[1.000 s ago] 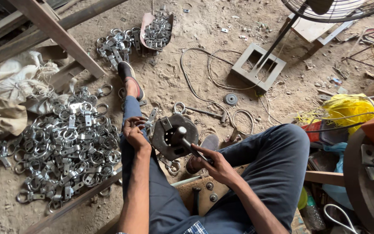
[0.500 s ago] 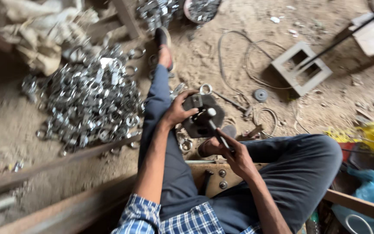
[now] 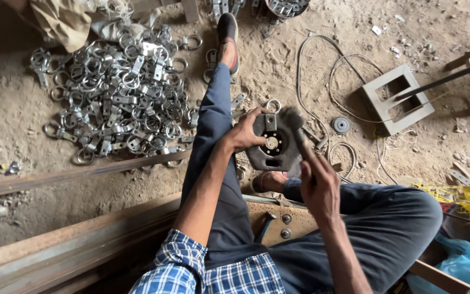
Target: The person sits on the floor and uses a hammer to strike a metal part placed on a metal anvil. They repeatedly pick up metal parts from a pile, position them on the anvil, and hammer them.
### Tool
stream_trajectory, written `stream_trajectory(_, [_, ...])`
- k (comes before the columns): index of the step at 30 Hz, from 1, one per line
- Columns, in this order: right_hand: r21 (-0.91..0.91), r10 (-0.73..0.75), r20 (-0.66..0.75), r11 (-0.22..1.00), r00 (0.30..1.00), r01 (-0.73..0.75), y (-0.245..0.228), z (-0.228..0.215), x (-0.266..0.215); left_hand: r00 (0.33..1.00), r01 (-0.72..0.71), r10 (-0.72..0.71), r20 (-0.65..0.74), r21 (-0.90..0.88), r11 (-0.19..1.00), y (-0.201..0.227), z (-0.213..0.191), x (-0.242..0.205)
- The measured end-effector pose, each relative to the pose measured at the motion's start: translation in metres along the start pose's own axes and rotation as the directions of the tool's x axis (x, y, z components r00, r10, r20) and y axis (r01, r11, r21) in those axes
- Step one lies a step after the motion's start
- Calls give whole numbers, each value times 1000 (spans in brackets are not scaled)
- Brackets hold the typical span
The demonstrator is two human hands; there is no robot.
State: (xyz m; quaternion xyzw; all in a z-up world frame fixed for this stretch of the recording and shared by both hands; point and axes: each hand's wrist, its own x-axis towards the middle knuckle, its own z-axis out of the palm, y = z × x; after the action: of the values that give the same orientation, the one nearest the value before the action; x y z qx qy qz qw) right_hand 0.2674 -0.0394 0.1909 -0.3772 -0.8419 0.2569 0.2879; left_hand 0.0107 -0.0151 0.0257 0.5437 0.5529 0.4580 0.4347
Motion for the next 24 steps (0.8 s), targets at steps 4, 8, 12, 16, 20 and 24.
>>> stream_trajectory(4, [-48,30,32,998,999,-29,2,13,14,1000,-27,27,9,-33,999,-5,0,2])
stream_trajectory(8, [-107,75,118,992,990,-62,6,28,16,998,-24,26,61,-27,999,-21,0,4])
stream_trajectory(12, [-17,122,144,993,982,-120,5,25,16,995,-98,97,17,45,994,-30,3,8])
stream_trajectory(16, [-5,32,111,999,993,-32,8,18,17,999,-15,16,33,-35,999,-10,0,6])
stream_trajectory(20, [10,338,137,940,931,-342,11,14,2,995,46,-52,-82,-80,996,9,4,3])
stream_trajectory(24, [103,425,178,889,888,-446,16,10,-24,981,0,-8,-194,-38,999,13,2,7])
